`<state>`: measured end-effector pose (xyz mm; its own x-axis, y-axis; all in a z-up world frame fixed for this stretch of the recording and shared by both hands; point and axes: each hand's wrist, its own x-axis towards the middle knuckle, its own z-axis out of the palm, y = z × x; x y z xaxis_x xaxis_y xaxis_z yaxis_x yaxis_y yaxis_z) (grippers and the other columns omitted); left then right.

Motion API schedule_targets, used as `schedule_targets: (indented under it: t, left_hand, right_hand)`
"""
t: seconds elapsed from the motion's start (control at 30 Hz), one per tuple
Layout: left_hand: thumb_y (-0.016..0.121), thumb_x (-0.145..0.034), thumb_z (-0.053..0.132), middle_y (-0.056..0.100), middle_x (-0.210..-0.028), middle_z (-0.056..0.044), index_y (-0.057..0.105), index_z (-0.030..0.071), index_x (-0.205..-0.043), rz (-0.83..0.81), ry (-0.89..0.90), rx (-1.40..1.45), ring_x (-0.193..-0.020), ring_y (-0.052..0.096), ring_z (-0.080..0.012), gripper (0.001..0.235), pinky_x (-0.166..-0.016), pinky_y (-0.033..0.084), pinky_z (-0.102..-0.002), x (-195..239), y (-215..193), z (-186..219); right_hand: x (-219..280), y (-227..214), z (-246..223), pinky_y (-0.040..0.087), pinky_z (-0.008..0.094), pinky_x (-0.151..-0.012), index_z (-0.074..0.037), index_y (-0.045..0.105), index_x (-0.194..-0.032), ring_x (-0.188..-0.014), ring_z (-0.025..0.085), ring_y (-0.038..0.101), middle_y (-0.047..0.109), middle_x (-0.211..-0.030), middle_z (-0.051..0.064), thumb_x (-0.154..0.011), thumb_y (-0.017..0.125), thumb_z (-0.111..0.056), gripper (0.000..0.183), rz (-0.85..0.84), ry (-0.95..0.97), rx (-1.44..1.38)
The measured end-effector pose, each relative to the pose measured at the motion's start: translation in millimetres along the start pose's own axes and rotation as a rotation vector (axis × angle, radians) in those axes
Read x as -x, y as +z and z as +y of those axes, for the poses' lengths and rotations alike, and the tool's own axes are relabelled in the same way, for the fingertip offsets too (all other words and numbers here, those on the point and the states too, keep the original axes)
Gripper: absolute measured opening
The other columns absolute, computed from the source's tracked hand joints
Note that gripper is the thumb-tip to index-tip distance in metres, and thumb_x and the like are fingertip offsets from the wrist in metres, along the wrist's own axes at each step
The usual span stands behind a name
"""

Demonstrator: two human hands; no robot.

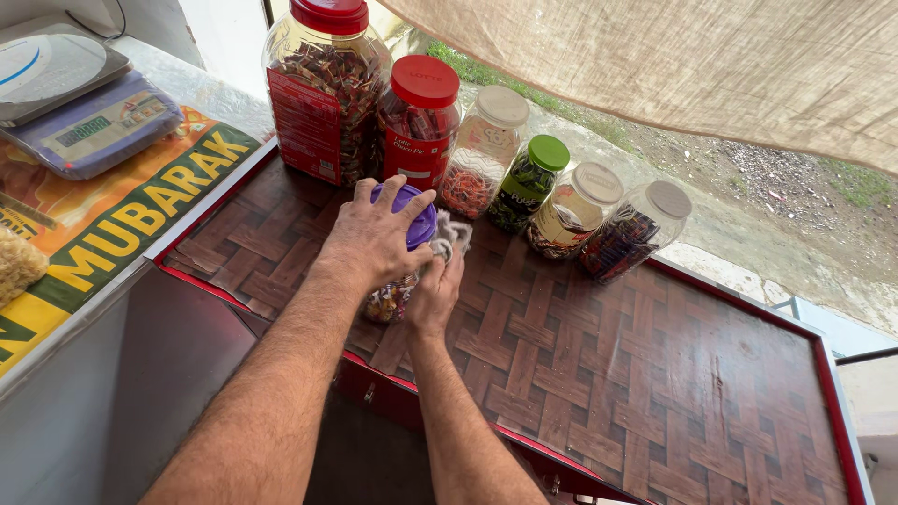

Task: The person wipes various jars and containers using a cloth, moving several items across a counter surface.

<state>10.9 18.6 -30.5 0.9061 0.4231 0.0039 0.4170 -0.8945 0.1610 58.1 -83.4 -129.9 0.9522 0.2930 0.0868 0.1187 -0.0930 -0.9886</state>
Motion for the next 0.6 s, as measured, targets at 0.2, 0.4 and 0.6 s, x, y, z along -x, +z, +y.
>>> schedule_targets:
  t: [0.2,0.4,0.6]
  left_hand:
    - [0.054,-0.091,0.076,0.022,-0.161,-0.016,0.024,0.033,-0.162,-0.063,-0.557,0.041,-0.140,0.028,-0.0481,0.088,-0.106,0.046,-0.063,-2.9,-17.4,30.7]
    - [0.065,-0.072,0.088,0.025,-0.156,-0.025,0.011,0.021,-0.166,-0.229,-0.523,0.065,-0.140,0.028,-0.0443,0.128,-0.094,0.061,-0.054,-14.6,-31.8,9.0]
    - [0.065,-0.071,0.092,0.044,-0.143,-0.028,0.015,0.014,-0.164,-0.189,-0.618,0.129,-0.112,0.064,-0.0402,0.131,-0.078,0.064,-0.046,-18.0,-27.4,3.5]
  right_hand:
    - [14.2,8.1,-2.6,0.050,0.045,-0.106,-0.003,0.057,-0.140,-0.132,0.029,0.058,0.049,-0.146,0.014,-0.100,0.041,-0.030,0.052,-0.163,0.604,-0.077]
    - [22.1,26.0,20.4,0.044,0.042,-0.102,-0.002,0.053,-0.144,-0.124,0.028,0.055,0.056,-0.140,0.018,-0.103,0.042,-0.023,0.047,0.134,-0.074,0.142]
    - [12.2,25.0,15.0,0.056,0.047,-0.091,-0.001,0.066,-0.117,-0.105,0.033,0.073,0.074,-0.114,0.021,-0.097,0.044,-0.023,0.037,0.021,0.525,0.001]
